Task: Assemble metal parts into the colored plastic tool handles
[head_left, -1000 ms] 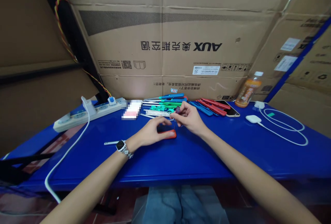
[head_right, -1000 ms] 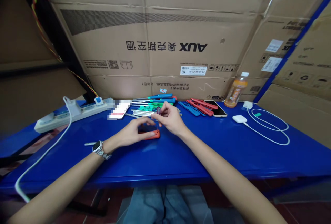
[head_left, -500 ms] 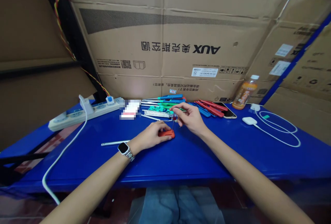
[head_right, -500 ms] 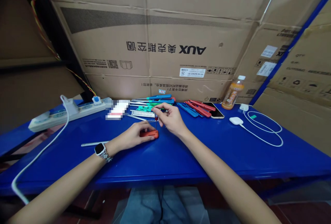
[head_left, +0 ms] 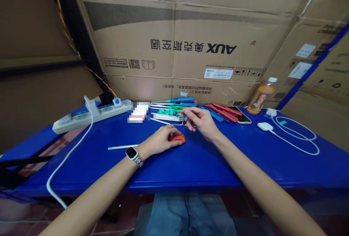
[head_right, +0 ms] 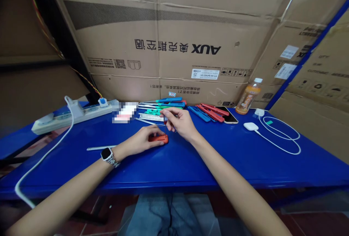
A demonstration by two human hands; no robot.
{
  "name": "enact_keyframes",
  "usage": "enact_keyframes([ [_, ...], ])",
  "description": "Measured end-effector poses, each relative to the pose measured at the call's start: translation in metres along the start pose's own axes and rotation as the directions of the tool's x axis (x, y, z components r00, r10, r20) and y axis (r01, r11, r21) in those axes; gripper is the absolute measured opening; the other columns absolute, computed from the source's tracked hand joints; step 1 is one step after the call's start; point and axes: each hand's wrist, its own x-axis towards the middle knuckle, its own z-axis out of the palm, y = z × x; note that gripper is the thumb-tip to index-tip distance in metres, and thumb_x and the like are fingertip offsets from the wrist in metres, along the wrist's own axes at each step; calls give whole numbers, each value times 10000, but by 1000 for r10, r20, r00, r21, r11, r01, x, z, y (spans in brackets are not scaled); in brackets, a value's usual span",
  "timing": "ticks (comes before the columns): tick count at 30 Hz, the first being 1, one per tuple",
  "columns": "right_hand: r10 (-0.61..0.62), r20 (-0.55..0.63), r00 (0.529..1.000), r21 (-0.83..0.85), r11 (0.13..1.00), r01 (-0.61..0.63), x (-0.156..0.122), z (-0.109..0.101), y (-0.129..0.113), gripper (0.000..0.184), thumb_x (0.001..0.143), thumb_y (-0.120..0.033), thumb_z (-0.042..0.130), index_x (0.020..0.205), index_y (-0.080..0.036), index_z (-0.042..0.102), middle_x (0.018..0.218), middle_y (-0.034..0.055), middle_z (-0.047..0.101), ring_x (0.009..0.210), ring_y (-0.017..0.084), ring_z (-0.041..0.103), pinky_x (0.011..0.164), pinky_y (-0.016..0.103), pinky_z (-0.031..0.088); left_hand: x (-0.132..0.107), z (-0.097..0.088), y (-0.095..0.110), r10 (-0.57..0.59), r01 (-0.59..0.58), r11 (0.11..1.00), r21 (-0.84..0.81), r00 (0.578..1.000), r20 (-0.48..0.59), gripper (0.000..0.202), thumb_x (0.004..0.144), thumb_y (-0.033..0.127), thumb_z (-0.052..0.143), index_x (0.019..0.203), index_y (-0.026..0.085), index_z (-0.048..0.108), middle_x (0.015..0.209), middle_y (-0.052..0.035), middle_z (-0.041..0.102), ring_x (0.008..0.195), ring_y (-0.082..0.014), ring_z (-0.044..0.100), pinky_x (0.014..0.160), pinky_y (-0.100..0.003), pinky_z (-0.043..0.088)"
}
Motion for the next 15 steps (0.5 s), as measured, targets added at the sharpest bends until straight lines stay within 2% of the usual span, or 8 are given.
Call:
enact_keyframes([
  [3, -5, -55, 998, -22, 1000, 4, 3, 2, -1, 411, 711, -537, 765, 769, -171, 587, 604, -25, 623, 365, 57, 484, 337, 186, 318, -1, 0, 1, -4, 4, 1000, -9, 1000, -4, 331, 847, 459, 673, 1022, 183, 729, 961, -76, 709, 807, -200, 627, 722, -303, 479],
  [6, -10, -104, 995, 8, 1000, 11, 6, 9, 0, 481, 651, -523, 814, 705, -195, 467, 636, -19, 654, 319, 46, 451, 318, 188, 288, -1, 0, 2, -12, 12, 1000, 3, 1000, 0, 350, 855, 478, 659, 1026, 179, 723, 972, -78, 709, 819, -204, 629, 735, -307, 481],
  [10, -7, -139, 990, 32, 999, 11, 5, 16, 2, 565, 624, -523, 831, 713, -227, 358, 614, -37, 655, 277, 52, 418, 286, 190, 243, -1, 1, -1, -7, 7, 1000, 26, 1000, 2, 345, 859, 484, 654, 1021, 186, 715, 1008, -81, 703, 852, -212, 632, 760, -312, 487],
  [13, -23, -154, 988, 47, 998, 30, 1, 13, 3, 478, 704, -542, 768, 795, -218, 429, 662, -42, 648, 301, 38, 415, 309, 189, 270, -2, 0, -2, -2, 2, 998, 68, 1000, -4, 360, 858, 493, 654, 1044, 191, 714, 1031, -88, 688, 886, -222, 626, 784, -319, 486],
  [15, -38, -109, 993, 49, 998, 44, -3, 8, 4, 413, 781, -557, 687, 903, -201, 516, 767, -18, 659, 350, 31, 450, 354, 193, 333, -2, 0, -2, 5, -5, 995, 98, 1000, 4, 372, 867, 501, 642, 1068, 196, 710, 1028, -87, 677, 906, -225, 619, 799, -320, 483],
])
